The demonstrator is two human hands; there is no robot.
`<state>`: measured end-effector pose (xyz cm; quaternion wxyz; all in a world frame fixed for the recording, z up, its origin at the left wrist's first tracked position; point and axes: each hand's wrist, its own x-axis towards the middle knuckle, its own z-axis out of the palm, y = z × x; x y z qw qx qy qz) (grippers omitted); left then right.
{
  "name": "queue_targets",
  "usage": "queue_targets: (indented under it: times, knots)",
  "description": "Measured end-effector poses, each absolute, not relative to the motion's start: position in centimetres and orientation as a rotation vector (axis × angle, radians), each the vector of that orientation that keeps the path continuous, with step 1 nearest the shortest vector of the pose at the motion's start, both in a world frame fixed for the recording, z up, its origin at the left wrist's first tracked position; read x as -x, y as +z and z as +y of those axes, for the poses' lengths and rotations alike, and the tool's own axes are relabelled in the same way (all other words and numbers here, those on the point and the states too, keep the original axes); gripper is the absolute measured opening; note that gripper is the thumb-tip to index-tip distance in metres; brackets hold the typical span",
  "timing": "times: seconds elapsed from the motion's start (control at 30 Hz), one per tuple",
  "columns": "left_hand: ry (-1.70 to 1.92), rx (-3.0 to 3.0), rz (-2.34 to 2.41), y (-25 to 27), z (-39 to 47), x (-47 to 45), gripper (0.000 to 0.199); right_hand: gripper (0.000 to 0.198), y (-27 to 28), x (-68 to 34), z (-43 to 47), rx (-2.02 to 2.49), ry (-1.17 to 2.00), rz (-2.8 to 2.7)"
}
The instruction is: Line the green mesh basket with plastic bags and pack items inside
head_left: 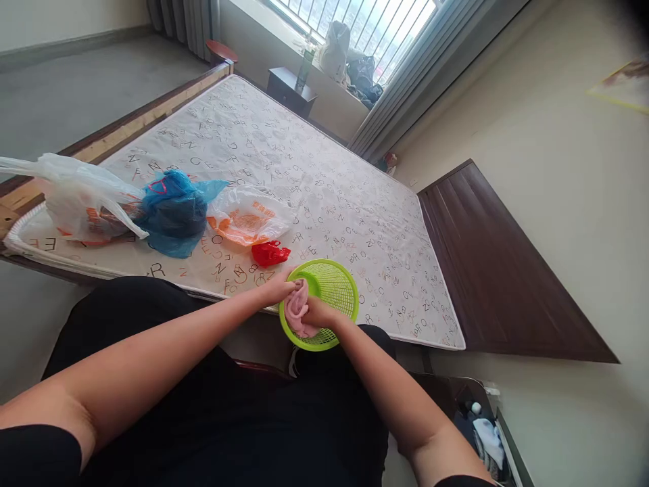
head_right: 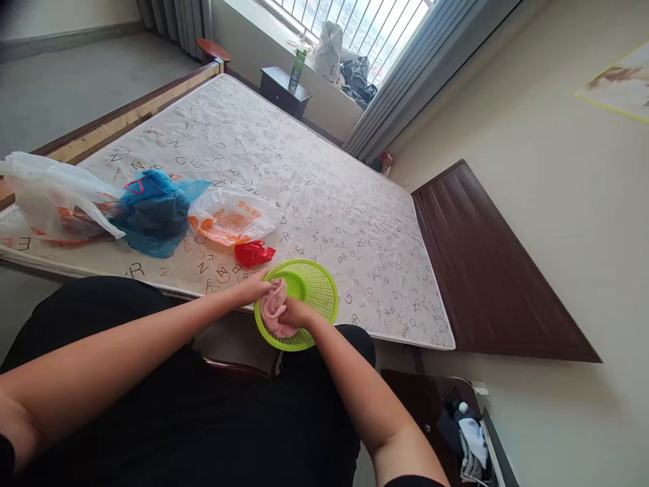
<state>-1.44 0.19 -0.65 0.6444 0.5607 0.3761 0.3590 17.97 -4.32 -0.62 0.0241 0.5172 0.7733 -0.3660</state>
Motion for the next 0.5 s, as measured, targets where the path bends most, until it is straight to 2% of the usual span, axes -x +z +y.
queue_targets:
  times: [0.1, 0.2, 0.33, 0.43, 0.5]
  knots:
    - [0.856, -1.34, 0.778, -0.5, 0.4, 1.3, 0.057, 0.037, 1.1, -19.5, -2.5, -1.216, -0.436, 2.588]
    - [0.931, -1.392, 0.743, -0.8, 0.6, 0.9, 0.058, 0.034, 1.2, -20.2, -1.0, -1.18, -0.058, 2.549]
    - [0.944, -1.322, 0.793, -1.6, 0.4, 0.4, 0.055, 0.036, -1.6, -19.9, -0.4, -1.361, -0.059, 2.385]
    - [0.914, -1.27, 0.755, -2.1, -0.1, 0.1, 0.055, 0.039, -4.3, -18.7, -0.6, -1.826, -0.273, 2.191]
    - [0.914, -1.293, 0.728, -2.2, -0.4, 0.0, 0.058, 0.045, -5.9, -17.7, -0.7, -2.253, -0.523, 2.048]
